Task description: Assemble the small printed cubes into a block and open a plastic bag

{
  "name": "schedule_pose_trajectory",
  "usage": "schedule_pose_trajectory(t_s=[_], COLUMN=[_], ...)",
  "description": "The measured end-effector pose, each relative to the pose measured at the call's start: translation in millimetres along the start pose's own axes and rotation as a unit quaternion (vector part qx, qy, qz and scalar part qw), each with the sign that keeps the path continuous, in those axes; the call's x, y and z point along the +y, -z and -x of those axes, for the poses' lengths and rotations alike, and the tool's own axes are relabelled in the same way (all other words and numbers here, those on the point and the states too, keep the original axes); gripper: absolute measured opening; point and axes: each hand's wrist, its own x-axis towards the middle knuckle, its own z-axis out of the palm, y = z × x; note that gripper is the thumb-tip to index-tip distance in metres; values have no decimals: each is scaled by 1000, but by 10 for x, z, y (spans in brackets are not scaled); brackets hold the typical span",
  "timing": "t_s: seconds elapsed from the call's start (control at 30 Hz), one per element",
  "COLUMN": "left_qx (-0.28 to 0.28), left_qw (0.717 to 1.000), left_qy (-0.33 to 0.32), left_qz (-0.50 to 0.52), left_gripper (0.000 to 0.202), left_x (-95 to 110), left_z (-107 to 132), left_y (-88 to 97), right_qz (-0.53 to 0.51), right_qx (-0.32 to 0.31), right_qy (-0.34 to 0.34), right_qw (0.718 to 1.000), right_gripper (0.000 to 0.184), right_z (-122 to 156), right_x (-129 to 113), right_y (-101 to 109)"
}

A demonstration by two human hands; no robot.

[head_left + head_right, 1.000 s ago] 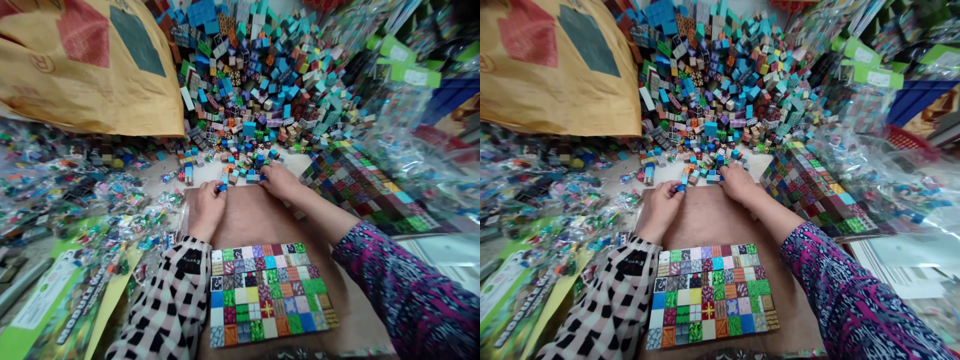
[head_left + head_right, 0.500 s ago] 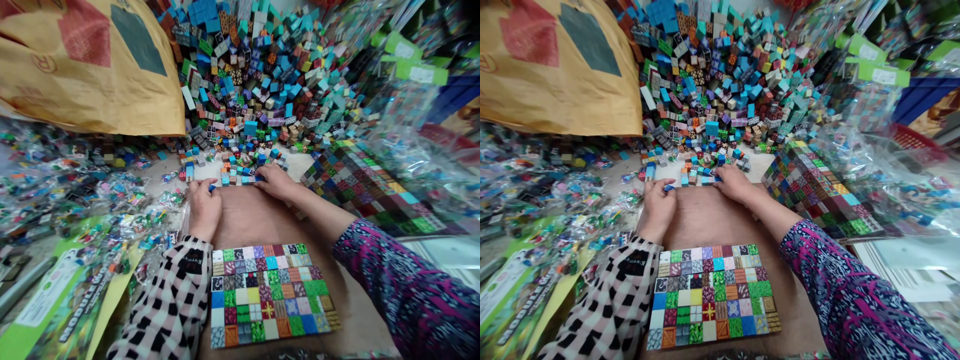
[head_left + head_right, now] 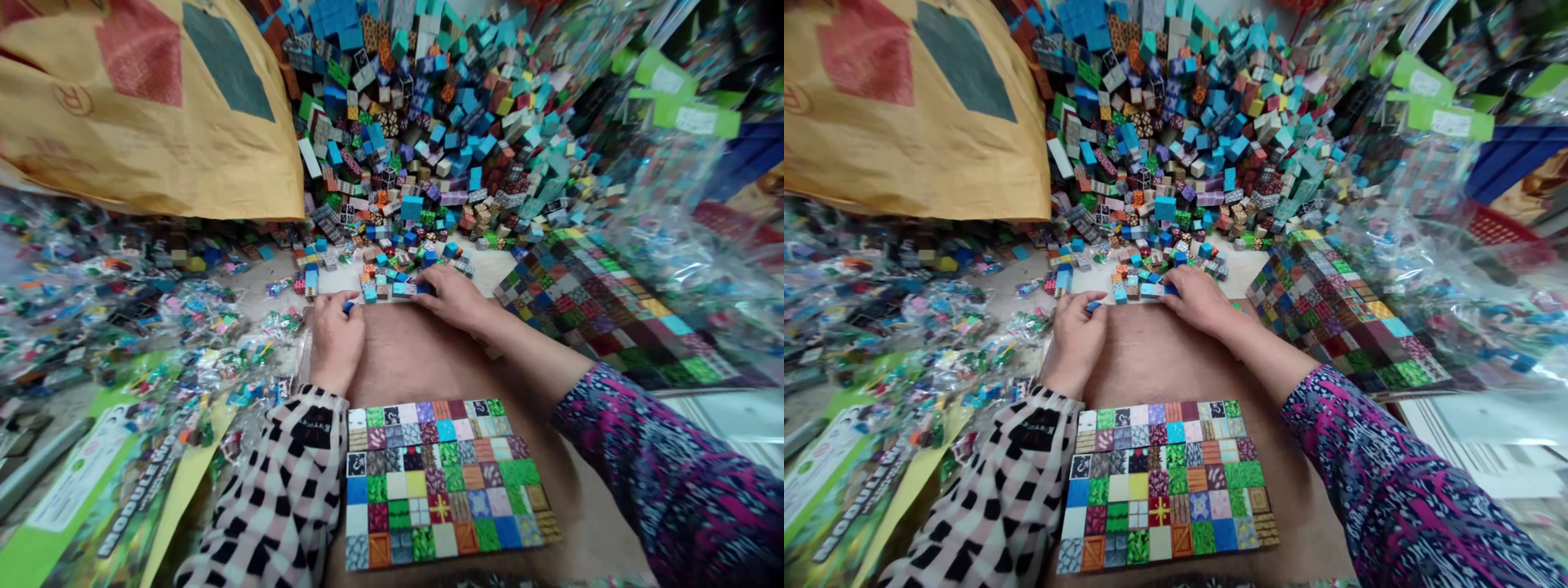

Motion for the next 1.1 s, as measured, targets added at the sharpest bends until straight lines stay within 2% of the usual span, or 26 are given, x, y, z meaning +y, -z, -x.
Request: schedule_pose_trajectory(t_s=[0.27, 0.37, 0.43, 0.53, 0.67, 0.9, 1.1], left_qx=[14, 16, 18, 23, 44, 54, 56], left_qw=[1000, 1000, 999, 999, 997, 996, 997], left_qy=[-16, -24, -28, -34, -43, -51, -43], left_qz=[2, 3, 6, 17, 39, 51, 41], left_gripper=[31, 30, 30, 30, 30, 31, 29], left_x=[-19, -36, -48, -67, -92, -97, -113], left_z=[-3, -7, -10, -16, -19, -19, -26], left_y=[-31, -34, -38, -51, -73, -86, -88], right_qz=[-70, -133, -151, -94, 12, 83, 94], right_qx=[-93, -122, -115, -62, -20, -71, -75], right_qy=[-57, -43, -36, -36, -65, -103, -93], right_qw=[992, 983, 981, 993, 998, 989, 988], right_gripper=[17, 19, 18, 16, 30, 44, 37], right_z=[346, 342, 266, 82, -169, -362, -361], right_x=[-322, -338, -309, -245, -208, -341, -378], right_y=[95, 98, 94, 72, 20, -68, -112])
